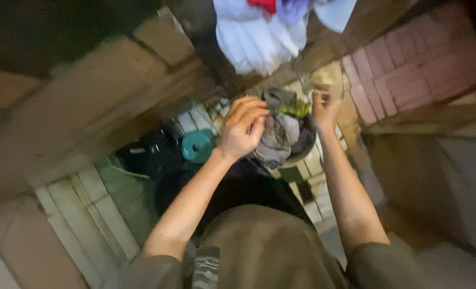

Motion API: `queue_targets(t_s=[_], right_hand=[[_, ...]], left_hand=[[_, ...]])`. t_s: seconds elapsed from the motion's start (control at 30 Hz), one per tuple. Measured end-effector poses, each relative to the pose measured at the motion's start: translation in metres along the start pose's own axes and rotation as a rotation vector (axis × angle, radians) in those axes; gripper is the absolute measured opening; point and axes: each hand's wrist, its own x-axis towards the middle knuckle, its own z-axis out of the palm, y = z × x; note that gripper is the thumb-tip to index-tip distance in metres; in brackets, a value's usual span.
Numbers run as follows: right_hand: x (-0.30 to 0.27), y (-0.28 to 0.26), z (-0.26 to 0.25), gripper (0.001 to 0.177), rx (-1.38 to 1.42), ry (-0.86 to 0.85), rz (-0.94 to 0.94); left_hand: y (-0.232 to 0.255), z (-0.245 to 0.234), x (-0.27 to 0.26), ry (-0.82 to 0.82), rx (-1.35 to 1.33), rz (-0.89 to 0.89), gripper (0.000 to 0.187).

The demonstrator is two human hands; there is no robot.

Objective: The person washes clothes by hand in a bucket using water from a tap, including wringing out and shaking the items.

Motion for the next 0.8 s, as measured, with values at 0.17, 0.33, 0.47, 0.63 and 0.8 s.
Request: queue_targets(t_s=[0.17, 0.33, 0.47, 0.63, 0.8], right_hand=[[-0.054, 0.117, 0.048, 0.019, -0.225, -0.183, -0.09], [-0.091, 0.159, 0.098, 0.03, -0.426, -0.528, 0.248], [-0.102, 0.192, 0.135, 0.029, -0.331, -0.524, -0.013], [-0.076, 0.214, 0.169, 0.028, -0.46, -0.511, -0.382], [-0.035, 0.219, 0.192, 0.051, -0.567, -0.57, -0.105]], left_hand=[[-0.08, 0.029, -0.131, -0.061, -0.088, -0.572, 0.014], [-0.171, 0.059, -0.227, -0.077, -0.25, -0.778, 0.021], [-0.24, 0.085, -0.272, 0.001, -0.367, -0.941, 0.027], [-0.299, 0.102, -0.312, 0.019, -0.352, -0.984, 0.039], [-0.324, 0.103, -0.319, 0.061, -0.302, -1.026, 0.034]])
